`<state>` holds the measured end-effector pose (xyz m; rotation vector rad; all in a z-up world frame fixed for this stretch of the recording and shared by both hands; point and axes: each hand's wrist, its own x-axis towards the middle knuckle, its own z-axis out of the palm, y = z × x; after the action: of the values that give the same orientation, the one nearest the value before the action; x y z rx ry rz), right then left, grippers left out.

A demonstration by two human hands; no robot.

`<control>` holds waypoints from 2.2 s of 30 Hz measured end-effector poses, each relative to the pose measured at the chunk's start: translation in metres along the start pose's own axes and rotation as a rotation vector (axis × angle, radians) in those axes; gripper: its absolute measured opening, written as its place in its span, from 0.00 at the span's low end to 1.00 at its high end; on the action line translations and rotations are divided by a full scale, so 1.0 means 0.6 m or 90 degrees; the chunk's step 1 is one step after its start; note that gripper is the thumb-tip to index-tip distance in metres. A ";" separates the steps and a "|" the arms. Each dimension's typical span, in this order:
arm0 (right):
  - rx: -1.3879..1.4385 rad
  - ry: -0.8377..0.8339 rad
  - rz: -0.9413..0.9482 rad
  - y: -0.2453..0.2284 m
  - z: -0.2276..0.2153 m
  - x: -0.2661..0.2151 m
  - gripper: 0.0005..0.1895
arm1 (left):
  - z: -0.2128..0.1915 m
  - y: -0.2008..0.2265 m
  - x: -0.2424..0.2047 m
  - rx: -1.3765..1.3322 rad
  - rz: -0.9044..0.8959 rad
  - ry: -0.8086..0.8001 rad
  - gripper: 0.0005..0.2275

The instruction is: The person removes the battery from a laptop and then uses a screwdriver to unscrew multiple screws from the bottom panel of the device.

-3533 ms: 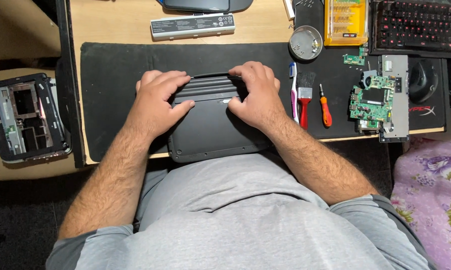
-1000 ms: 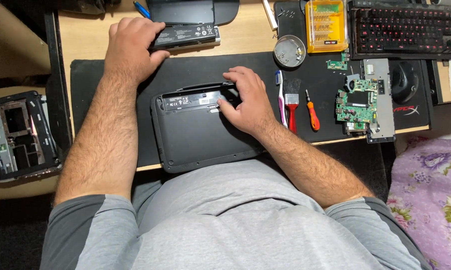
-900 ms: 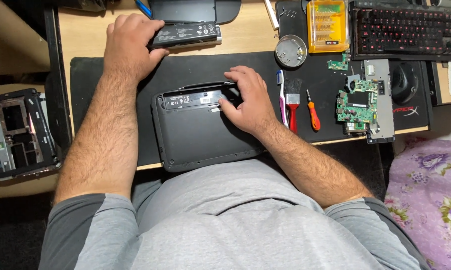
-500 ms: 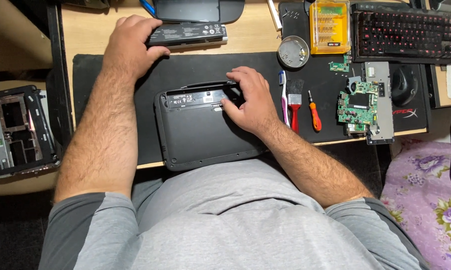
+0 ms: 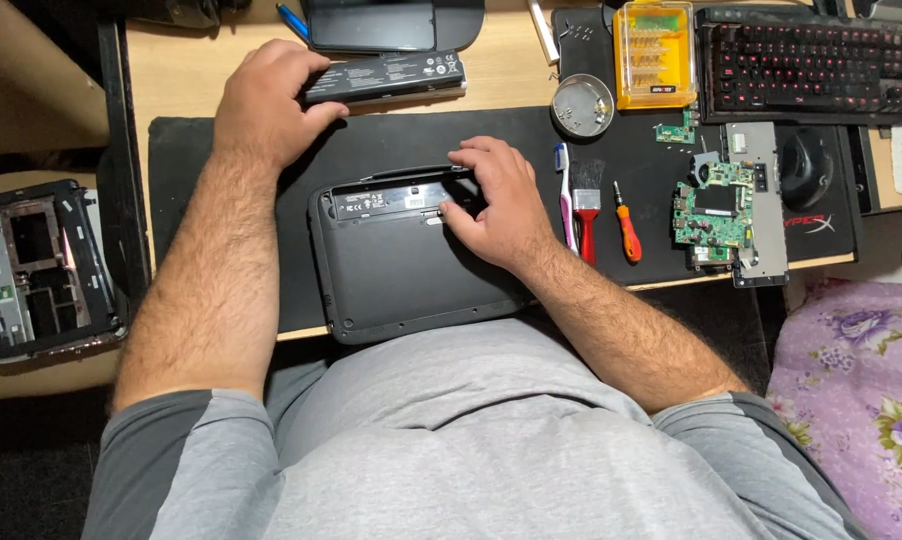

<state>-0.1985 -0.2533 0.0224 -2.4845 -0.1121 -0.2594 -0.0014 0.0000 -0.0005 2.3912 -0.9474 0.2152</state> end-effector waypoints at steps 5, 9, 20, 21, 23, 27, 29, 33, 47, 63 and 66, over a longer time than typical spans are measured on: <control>-0.001 -0.006 0.001 -0.001 0.000 0.001 0.26 | 0.011 0.011 0.005 0.001 0.009 0.001 0.20; -0.002 -0.008 0.009 -0.003 -0.001 0.001 0.26 | 0.007 0.017 0.005 -0.026 -0.009 0.001 0.18; 0.128 0.139 -0.081 0.016 -0.017 -0.016 0.19 | -0.023 0.046 0.001 -0.070 -0.056 0.008 0.20; 0.179 0.196 -0.119 0.020 -0.028 -0.021 0.15 | -0.028 0.052 0.000 -0.065 -0.052 0.031 0.22; 0.159 0.233 -0.117 0.037 -0.056 -0.050 0.14 | -0.041 0.067 -0.015 -0.086 -0.030 0.068 0.20; 0.023 0.314 -0.148 0.064 -0.111 -0.111 0.08 | -0.049 0.081 -0.068 -0.112 0.039 0.074 0.13; -0.019 0.312 -0.143 0.085 -0.116 -0.138 0.08 | -0.039 0.082 -0.107 -0.146 0.057 0.056 0.10; -0.066 0.317 -0.189 0.178 -0.096 -0.180 0.10 | -0.016 0.082 -0.162 -0.213 -0.011 0.043 0.08; -0.229 0.179 0.013 0.222 -0.137 -0.214 0.16 | -0.009 0.091 -0.171 -0.162 -0.095 0.044 0.07; 0.122 0.124 -0.049 0.084 -0.105 -0.215 0.14 | -0.034 0.131 -0.167 -0.131 -0.129 0.028 0.03; -0.108 0.087 -0.133 0.089 -0.081 -0.198 0.23 | -0.033 0.132 -0.170 -0.134 -0.129 0.030 0.03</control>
<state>-0.3146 -0.3274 0.0035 -2.6155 -0.3059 -0.5454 -0.1288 0.0228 0.0162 2.2574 -0.6648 0.0904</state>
